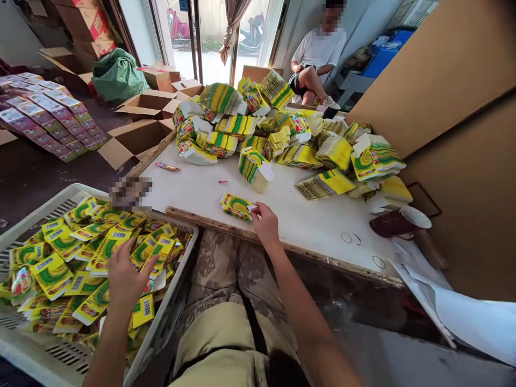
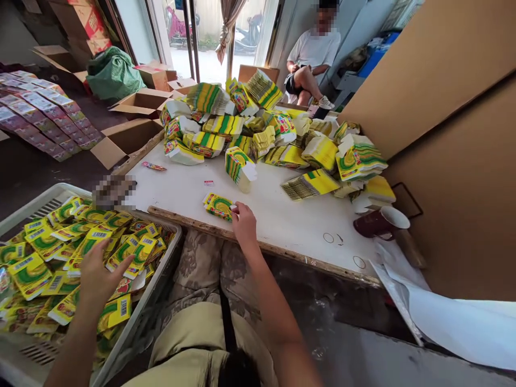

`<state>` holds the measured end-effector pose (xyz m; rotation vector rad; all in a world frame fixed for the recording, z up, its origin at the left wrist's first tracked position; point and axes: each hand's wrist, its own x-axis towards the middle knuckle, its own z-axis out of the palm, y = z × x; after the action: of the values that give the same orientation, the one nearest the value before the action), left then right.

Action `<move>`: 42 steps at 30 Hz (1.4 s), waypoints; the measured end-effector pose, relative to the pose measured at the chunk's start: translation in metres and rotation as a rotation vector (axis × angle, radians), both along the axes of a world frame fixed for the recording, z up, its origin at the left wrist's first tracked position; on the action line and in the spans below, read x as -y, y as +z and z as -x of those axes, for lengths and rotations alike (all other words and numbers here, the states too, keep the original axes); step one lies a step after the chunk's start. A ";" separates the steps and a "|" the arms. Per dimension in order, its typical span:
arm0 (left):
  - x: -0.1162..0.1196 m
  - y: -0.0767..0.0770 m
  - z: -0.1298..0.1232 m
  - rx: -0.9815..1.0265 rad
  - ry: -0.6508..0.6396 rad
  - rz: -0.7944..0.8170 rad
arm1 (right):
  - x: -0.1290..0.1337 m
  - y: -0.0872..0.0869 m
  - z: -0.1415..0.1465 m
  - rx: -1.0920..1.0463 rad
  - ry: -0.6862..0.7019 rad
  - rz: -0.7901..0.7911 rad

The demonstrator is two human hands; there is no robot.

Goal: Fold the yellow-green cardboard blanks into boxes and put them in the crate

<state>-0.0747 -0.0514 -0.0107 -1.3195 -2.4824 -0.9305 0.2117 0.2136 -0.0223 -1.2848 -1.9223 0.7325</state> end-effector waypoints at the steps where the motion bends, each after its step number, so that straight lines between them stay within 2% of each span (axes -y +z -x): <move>1: -0.008 -0.002 -0.008 0.021 -0.073 -0.017 | -0.001 -0.001 0.004 0.035 0.007 -0.002; 4: -0.031 -0.005 -0.032 0.076 -0.263 -0.038 | -0.002 -0.003 0.018 0.131 0.026 0.010; 8: -0.044 -0.004 -0.056 0.161 -0.436 0.022 | -0.003 -0.006 0.026 0.192 0.016 0.027; 16: -0.053 -0.007 -0.078 0.362 -0.574 0.049 | 0.003 -0.007 0.026 0.075 -0.036 0.031; 21: -0.062 -0.002 -0.089 0.581 -0.621 0.063 | 0.005 0.005 0.023 -0.121 -0.027 0.055; 24: -0.075 -0.003 -0.101 0.914 -0.600 -0.080 | 0.026 0.018 0.024 -0.253 0.073 0.110; 27: -0.093 0.001 -0.115 1.296 -0.504 -0.444 | 0.064 0.028 0.033 -0.388 0.276 0.226; 30: -0.109 0.016 -0.121 1.506 -0.400 -0.750 | 0.103 0.030 0.048 -0.534 0.405 0.423; 33: -0.116 0.032 -0.120 1.507 -0.329 -0.945 | 0.124 0.028 0.058 -0.711 0.390 0.628; 37: -0.114 0.042 -0.121 1.453 -0.316 -1.062 | 0.130 0.029 0.063 -0.743 0.461 0.757; 39: -0.111 0.040 -0.123 1.396 -0.292 -1.078 | 0.130 0.030 0.062 -0.715 0.520 0.773; 42: -0.107 0.033 -0.126 1.313 -0.244 -0.991 | 0.135 0.030 0.060 -0.622 0.544 0.681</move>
<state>0.0510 0.0560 0.0222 -0.6375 -1.6365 -3.2316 0.1517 0.0783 0.0075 -0.7056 -1.5261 1.9287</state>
